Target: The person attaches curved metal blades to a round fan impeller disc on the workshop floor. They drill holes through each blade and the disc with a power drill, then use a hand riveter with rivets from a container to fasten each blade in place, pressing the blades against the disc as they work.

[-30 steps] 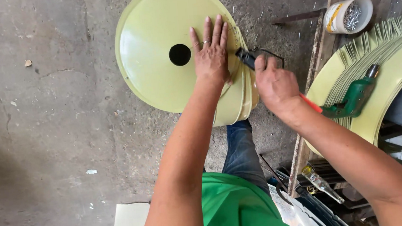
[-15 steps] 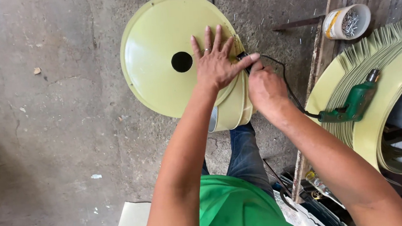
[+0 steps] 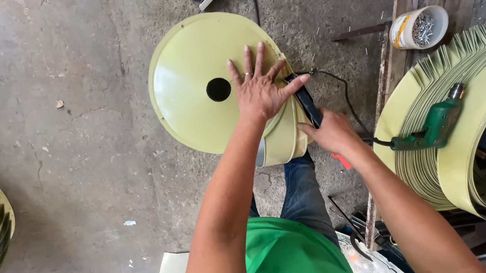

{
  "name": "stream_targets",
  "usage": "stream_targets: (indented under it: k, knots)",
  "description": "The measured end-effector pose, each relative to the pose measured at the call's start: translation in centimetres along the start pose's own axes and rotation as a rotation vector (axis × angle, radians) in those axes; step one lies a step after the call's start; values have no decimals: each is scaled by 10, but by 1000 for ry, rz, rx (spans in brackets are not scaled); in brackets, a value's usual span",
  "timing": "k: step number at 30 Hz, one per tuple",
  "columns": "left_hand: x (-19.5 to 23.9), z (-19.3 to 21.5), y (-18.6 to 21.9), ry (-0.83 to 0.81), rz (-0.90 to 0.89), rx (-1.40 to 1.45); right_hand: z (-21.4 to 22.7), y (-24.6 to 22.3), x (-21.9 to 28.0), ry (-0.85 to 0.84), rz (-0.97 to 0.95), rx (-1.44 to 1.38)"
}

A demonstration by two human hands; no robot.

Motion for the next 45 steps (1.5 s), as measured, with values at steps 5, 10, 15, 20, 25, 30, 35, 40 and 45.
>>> stream_targets:
  k: [5, 10, 15, 20, 25, 30, 35, 40, 45]
  knots:
    - [2, 0, 1, -2, -1, -4, -10, 1, -13, 193, 100, -28]
    - [1, -1, 1, 28, -32, -18, 5, 5, -4, 17, -56, 98]
    - [4, 0, -1, 7, -23, -2, 11, 3, 5, -88, 68, 164]
    - [4, -2, -3, 27, -21, -5, -30, 20, -22, 107, 226, -118]
    - [1, 3, -5, 17, -25, -42, -18, 9, -23, 233, 149, -42]
    - [5, -7, 1, 6, -43, -11, 7, 11, -3, 125, 247, 215]
    - [2, 4, 2, -17, -30, -51, -22, 12, -18, 110, 228, -103]
    - [2, -1, 2, -17, -22, -55, -17, 6, -13, 250, 112, -117]
    - [-5, -7, -6, 49, -10, -36, -14, 15, -23, 110, 164, 190]
Point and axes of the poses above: each hand's wrist, its own x-axis away from the middle knuckle, its own z-axis out of the back of the hand, y = z × x, the point moved 5 cm from there along -x, towards the middle knuckle, and after that the axes turned 9 degrees about y, right-handed, at the moved point
